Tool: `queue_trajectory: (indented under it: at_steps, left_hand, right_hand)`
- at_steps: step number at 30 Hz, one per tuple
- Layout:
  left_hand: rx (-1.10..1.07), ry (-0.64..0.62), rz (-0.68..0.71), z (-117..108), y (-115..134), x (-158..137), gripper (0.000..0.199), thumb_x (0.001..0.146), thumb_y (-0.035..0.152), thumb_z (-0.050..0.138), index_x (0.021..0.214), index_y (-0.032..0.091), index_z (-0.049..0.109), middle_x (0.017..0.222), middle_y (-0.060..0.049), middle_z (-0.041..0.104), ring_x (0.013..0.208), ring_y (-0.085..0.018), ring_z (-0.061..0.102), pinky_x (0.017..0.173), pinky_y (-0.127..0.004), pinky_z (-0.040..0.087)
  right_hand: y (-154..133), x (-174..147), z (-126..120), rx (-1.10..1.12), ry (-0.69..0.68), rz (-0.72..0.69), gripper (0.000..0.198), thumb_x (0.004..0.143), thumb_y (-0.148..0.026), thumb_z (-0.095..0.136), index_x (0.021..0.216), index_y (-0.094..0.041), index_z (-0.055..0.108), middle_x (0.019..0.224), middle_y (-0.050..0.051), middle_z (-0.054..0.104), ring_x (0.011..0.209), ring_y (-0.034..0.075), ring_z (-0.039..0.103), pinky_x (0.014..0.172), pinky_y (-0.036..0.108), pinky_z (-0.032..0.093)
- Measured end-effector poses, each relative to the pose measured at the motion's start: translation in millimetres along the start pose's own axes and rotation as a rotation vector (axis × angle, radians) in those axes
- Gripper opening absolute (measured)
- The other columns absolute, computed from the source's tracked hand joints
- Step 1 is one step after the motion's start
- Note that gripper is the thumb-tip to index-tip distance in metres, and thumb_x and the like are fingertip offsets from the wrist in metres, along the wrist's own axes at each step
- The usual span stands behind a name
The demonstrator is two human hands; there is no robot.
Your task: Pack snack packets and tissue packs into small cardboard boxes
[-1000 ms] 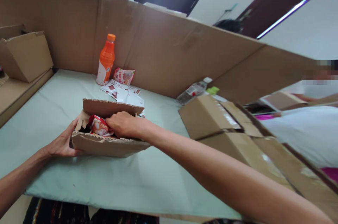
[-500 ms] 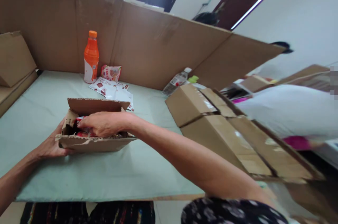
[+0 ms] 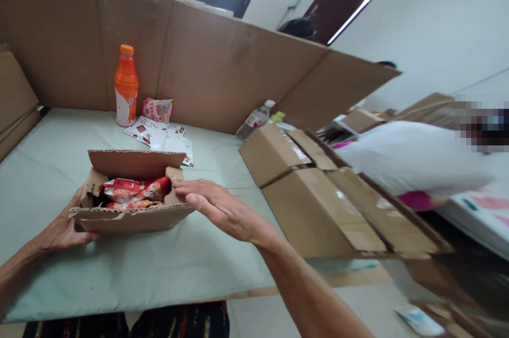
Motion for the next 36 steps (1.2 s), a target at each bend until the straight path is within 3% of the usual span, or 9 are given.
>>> queue_trajectory:
  at_steps: [6,12,17,21,23,26,28,31,36]
  left_hand:
    - [0.011,0.016,-0.025,-4.1,-4.0,3.0,0.125,0.071,0.061,0.088,0.169,0.023,0.021,0.168,-0.023,0.036,0.151,-0.051,0.04,0.121,-0.069,0.039]
    - [-0.005,0.149,-0.022,-11.4,13.9,1.7,0.124,0.073,0.079,0.08,0.17,0.034,0.015,0.173,-0.02,0.026,0.155,-0.049,0.035,0.124,-0.07,0.031]
    - [0.009,0.228,0.158,-22.1,50.2,11.3,0.116,0.079,0.074,0.078,0.169,0.041,0.012,0.175,-0.017,0.022,0.161,-0.046,0.024,0.125,-0.072,0.025]
    - [0.065,0.281,0.107,-24.6,68.1,30.3,0.112,0.08,0.066,0.082,0.168,0.037,0.017,0.175,-0.016,0.024,0.16,-0.045,0.025,0.126,-0.072,0.024]
    - [0.029,0.311,0.016,-21.8,72.3,39.1,0.111,0.082,0.063,0.081,0.168,0.036,0.017,0.173,-0.016,0.028,0.159,-0.043,0.03,0.126,-0.069,0.027]
    - [-0.076,0.376,-0.109,-14.1,73.8,45.5,0.105,0.085,0.062,0.076,0.167,0.031,0.019,0.164,-0.016,0.044,0.152,-0.039,0.044,0.124,-0.06,0.038]
    - [-0.09,0.438,-0.149,-8.1,72.1,45.9,0.092,0.087,0.062,0.073,0.162,0.026,0.034,0.153,-0.016,0.055,0.143,-0.038,0.054,0.121,-0.055,0.044]
    - [-0.062,0.525,-0.148,-0.1,66.7,44.8,0.067,0.088,0.059,0.069,0.143,0.023,0.058,0.146,-0.012,0.06,0.139,-0.037,0.056,0.122,-0.052,0.043]
    - [-0.071,0.552,-0.14,2.0,62.9,45.1,0.064,0.088,0.051,0.07,0.145,0.026,0.056,0.155,-0.008,0.053,0.146,-0.035,0.049,0.126,-0.047,0.037]
  right_hand:
    - [-0.9,7.9,2.0,-0.056,-0.077,-0.067,0.061,0.106,-0.066,0.038,0.144,-0.028,0.066,0.151,0.008,0.064,0.142,0.031,0.056,0.118,0.056,0.046]
    - [-21.7,28.1,-0.7,-0.16,-0.153,-0.177,0.06,0.104,-0.069,0.04,0.114,-0.024,0.078,0.127,0.011,0.075,0.12,0.032,0.067,0.104,0.055,0.052]
    - [-13.9,27.4,-9.3,-0.019,0.103,-0.174,0.049,0.102,-0.061,0.051,0.128,-0.027,0.074,0.138,0.009,0.072,0.132,0.031,0.064,0.112,0.053,0.049]
    - [1.2,47.8,-9.1,-0.019,0.363,-0.117,0.065,0.095,-0.062,0.061,0.148,-0.026,0.06,0.16,0.012,0.054,0.151,0.033,0.046,0.124,0.06,0.035]
    - [7.7,57.3,-6.4,0.019,0.33,-0.066,0.069,0.095,-0.063,0.06,0.152,-0.026,0.056,0.162,0.013,0.051,0.151,0.034,0.046,0.123,0.061,0.036]
    - [15.9,53.2,1.7,0.103,0.15,-0.077,0.061,0.102,-0.063,0.049,0.148,-0.025,0.061,0.149,0.013,0.064,0.139,0.033,0.059,0.116,0.059,0.045]
    - [21.4,39.9,10.5,0.09,0.093,-0.142,0.06,0.103,-0.063,0.047,0.147,-0.025,0.061,0.147,0.013,0.066,0.137,0.033,0.061,0.115,0.06,0.046]
    - [29.4,19.6,27.6,-0.008,0.121,-0.222,0.06,0.104,-0.058,0.049,0.154,-0.026,0.054,0.158,0.015,0.056,0.146,0.032,0.053,0.119,0.06,0.043]
    - [32.0,10.3,44.9,-0.094,0.173,-0.256,0.057,0.108,-0.052,0.044,0.158,-0.026,0.047,0.161,0.015,0.052,0.151,0.03,0.047,0.122,0.058,0.04]
Point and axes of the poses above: each hand's wrist, its own x-axis towards the middle knuckle, its own z-axis out of the palm, y = z × x, the point moved 1 cm from there along x, towards the middle knuckle
